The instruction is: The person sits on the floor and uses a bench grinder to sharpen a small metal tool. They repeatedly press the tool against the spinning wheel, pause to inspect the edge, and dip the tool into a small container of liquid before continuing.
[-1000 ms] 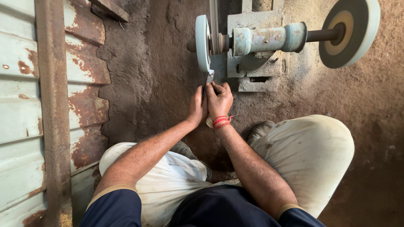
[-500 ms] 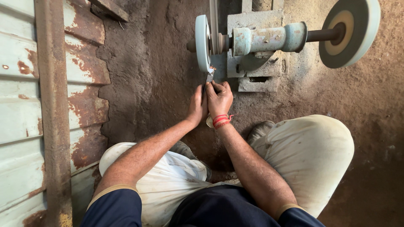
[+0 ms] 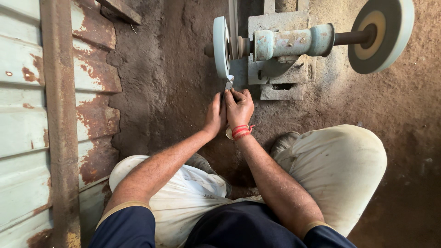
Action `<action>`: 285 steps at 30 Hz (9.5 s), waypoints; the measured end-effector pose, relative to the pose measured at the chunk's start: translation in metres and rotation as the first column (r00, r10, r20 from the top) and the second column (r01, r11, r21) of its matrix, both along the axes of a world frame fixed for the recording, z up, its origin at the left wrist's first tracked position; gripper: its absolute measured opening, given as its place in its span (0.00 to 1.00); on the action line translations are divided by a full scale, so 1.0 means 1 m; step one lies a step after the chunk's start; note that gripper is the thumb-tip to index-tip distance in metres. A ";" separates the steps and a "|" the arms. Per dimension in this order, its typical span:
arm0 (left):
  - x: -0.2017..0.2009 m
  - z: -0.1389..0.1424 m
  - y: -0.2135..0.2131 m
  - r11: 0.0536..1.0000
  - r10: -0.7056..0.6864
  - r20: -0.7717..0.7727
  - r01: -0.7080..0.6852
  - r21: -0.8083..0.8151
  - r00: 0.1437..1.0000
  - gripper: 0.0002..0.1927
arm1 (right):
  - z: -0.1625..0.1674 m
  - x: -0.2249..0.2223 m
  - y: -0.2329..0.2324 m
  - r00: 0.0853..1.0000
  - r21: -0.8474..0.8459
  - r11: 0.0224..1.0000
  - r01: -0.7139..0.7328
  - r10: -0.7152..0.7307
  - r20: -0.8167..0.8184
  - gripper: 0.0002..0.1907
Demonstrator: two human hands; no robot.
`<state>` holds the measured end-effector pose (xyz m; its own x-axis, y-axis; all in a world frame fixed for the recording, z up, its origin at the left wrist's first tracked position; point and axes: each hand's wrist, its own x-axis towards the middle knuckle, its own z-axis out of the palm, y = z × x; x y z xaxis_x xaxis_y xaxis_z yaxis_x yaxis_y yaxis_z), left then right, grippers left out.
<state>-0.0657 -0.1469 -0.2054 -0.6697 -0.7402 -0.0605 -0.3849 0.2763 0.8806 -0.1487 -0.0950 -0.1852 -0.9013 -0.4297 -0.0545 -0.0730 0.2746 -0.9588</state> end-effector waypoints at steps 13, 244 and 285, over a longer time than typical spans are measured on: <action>-0.002 0.009 0.002 1.000 0.001 -0.027 -0.001 0.013 1.000 0.13 | 0.013 0.000 0.001 1.000 0.012 1.000 0.006 -0.007 0.008 0.13; 0.058 0.141 0.025 0.973 0.137 -0.277 -0.077 0.218 0.951 0.15 | 0.182 -0.018 0.087 0.644 0.319 0.573 -0.755 0.738 0.199 0.19; 0.065 0.156 0.030 0.970 0.122 -0.485 0.000 0.244 0.866 0.07 | 0.156 -0.034 0.088 0.394 -0.087 0.424 -0.902 0.888 0.237 0.17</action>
